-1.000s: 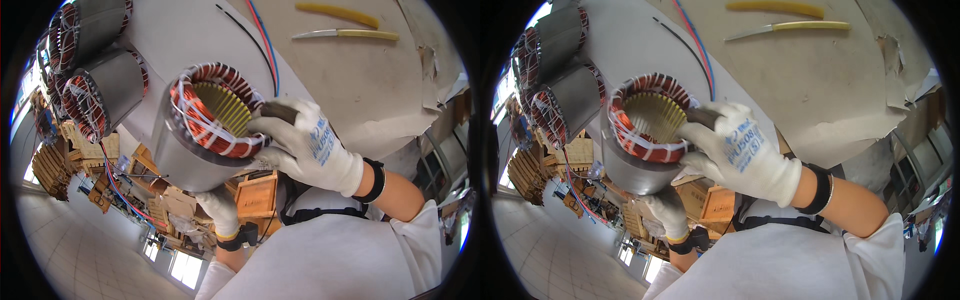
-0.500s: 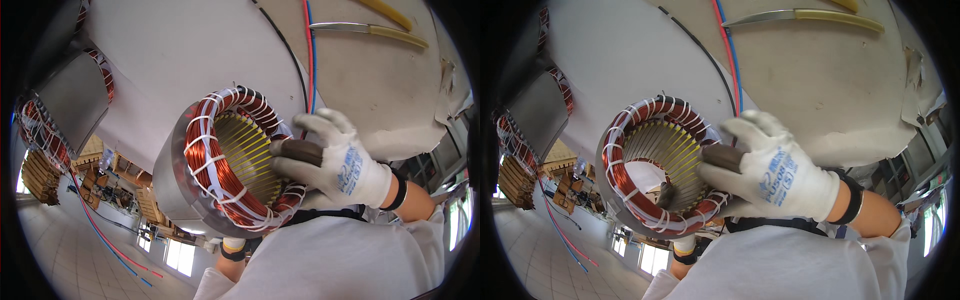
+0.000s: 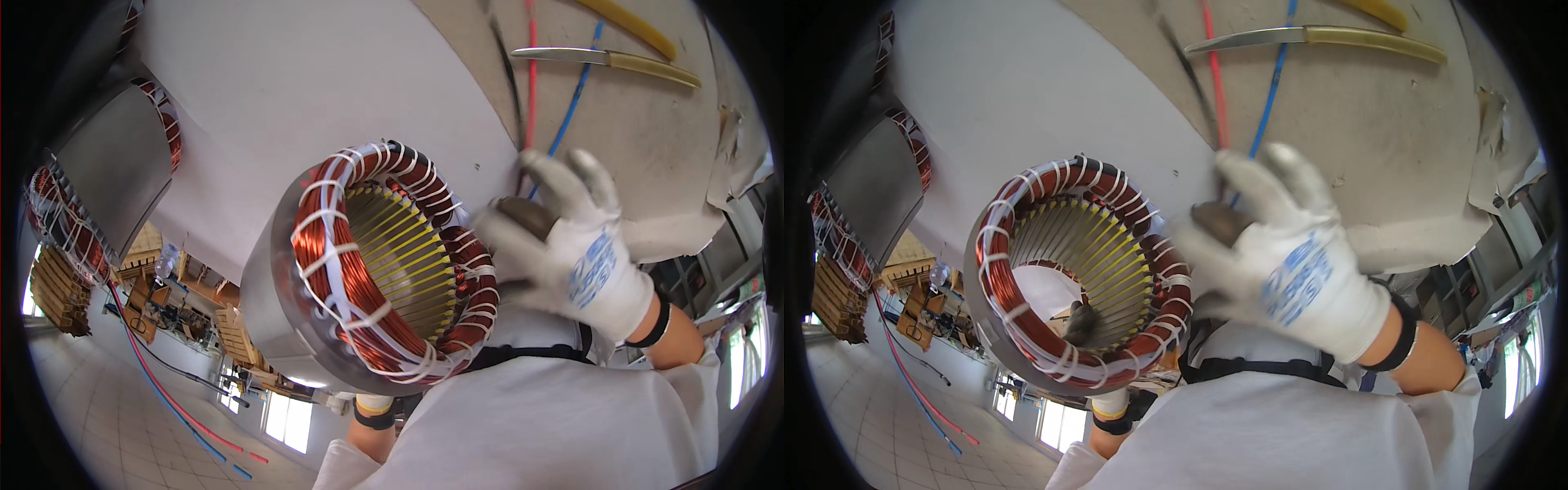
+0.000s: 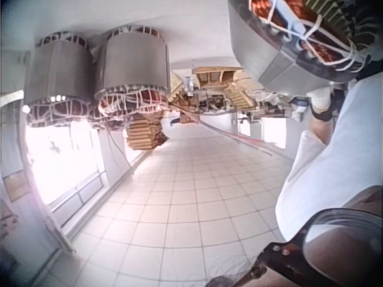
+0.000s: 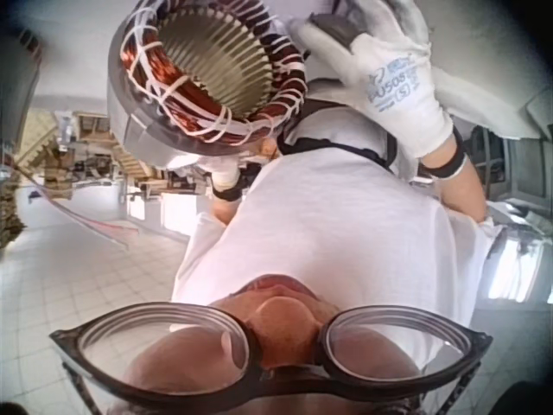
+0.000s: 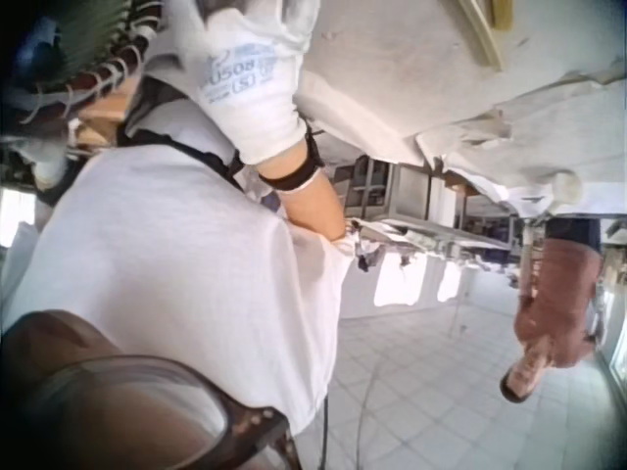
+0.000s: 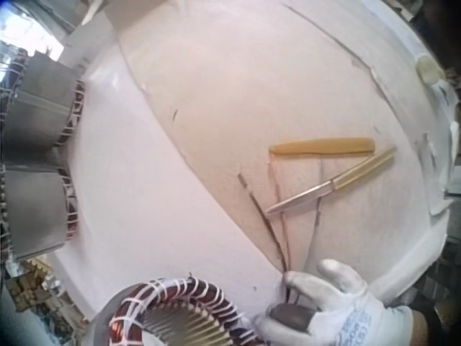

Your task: Assembling and winding copper wiring components into electric motor stators.

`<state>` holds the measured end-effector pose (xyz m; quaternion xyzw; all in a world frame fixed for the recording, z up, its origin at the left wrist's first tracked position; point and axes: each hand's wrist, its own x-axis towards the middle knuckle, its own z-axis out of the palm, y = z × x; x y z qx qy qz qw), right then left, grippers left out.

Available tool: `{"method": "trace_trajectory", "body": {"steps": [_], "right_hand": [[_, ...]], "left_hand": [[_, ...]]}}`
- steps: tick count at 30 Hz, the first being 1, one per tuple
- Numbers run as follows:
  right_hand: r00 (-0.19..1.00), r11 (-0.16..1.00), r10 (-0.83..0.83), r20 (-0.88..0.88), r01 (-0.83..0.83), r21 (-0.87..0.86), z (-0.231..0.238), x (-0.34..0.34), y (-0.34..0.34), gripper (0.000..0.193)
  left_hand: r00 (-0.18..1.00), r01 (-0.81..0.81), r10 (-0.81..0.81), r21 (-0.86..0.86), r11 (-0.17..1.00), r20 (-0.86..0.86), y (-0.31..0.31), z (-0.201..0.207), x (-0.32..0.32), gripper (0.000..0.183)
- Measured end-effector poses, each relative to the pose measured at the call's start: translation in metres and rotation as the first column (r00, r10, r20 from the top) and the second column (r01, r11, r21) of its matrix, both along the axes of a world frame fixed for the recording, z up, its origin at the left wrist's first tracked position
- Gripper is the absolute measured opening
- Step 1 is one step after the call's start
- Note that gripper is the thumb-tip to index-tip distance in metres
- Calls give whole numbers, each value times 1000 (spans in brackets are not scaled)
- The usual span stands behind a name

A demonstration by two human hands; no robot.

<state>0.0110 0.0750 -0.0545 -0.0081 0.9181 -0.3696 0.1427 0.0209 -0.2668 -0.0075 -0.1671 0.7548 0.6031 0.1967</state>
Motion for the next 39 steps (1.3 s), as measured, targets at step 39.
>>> {"method": "trace_trajectory", "body": {"steps": [39], "right_hand": [[898,705,-382,217,435,-560,52,28,15,26]], "left_hand": [[932,-361,355,222,906,71,93,29,-130,57]]}}
